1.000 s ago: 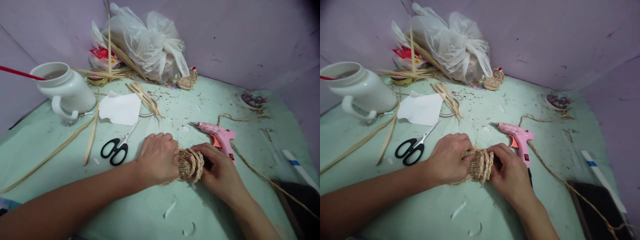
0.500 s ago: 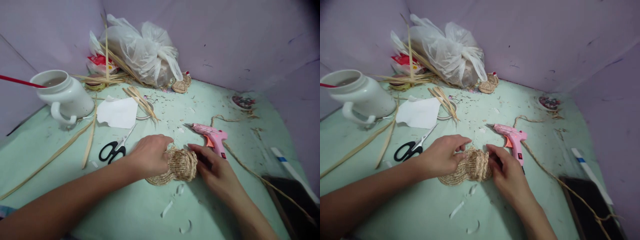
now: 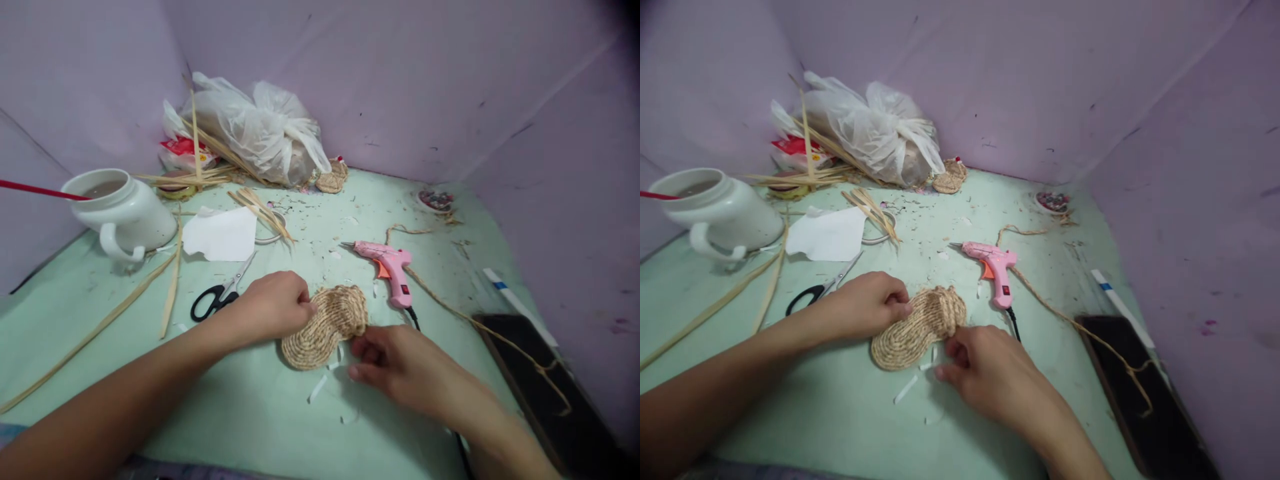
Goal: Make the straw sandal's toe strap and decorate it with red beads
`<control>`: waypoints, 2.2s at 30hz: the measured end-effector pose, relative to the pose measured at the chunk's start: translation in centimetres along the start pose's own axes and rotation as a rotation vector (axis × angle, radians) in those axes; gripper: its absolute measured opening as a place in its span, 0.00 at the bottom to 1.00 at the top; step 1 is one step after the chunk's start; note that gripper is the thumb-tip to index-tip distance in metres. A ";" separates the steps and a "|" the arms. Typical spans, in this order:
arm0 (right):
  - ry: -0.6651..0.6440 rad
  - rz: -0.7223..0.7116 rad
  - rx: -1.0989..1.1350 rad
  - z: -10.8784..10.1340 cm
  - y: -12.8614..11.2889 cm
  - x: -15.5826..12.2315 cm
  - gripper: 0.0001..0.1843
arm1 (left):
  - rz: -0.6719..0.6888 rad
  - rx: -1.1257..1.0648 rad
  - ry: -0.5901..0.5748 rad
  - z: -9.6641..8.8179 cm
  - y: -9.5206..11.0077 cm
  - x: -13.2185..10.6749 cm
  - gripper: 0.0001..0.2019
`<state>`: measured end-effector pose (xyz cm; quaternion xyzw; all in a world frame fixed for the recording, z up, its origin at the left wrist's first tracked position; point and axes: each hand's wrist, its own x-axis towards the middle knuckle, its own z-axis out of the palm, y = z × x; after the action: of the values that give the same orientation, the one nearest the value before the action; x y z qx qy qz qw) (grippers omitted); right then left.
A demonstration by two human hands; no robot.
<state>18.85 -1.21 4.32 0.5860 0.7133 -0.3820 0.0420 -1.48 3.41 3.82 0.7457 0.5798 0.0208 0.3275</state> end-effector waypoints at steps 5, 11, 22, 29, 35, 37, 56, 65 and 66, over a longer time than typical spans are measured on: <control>0.116 -0.053 0.616 0.7 0.3 1.6 0.17 | -0.065 -0.474 -0.089 -0.3 0.2 0.5 0.10; 0.279 -0.018 1.179 0.9 0.0 2.9 0.22 | -0.203 -1.006 -0.190 0.2 0.8 0.8 0.10; 0.531 -0.094 0.762 1.1 1.7 3.8 0.09 | -0.023 -0.550 -0.037 -4.2 -1.2 -0.8 0.11; 0.920 0.306 -0.041 -2.9 3.2 1.6 0.26 | -0.007 -0.225 0.163 -1.0 -1.0 0.9 0.13; 0.694 0.352 0.159 -3.0 4.9 3.8 0.15 | 0.004 -0.154 0.107 -0.1 -0.3 1.6 0.16; 0.687 0.296 0.425 -2.7 5.1 4.3 0.08 | -0.013 -0.204 0.060 0.1 -0.2 1.8 0.15; 0.308 -0.313 0.851 -0.6 4.7 -0.7 0.22 | -0.097 -0.805 0.078 -1.2 -1.7 1.2 0.10; 0.304 -0.180 0.764 -0.2 4.5 -1.1 0.17 | -0.108 -0.779 0.082 -1.2 -1.9 1.4 0.09; 0.302 -0.190 0.752 -0.2 4.5 -1.1 0.17 | -0.106 -0.777 0.078 -1.3 -1.9 1.4 0.10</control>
<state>23.13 -1.91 2.82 0.5415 0.5734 -0.5277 -0.3155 -3.14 5.42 3.39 0.5339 0.5787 0.2500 0.5635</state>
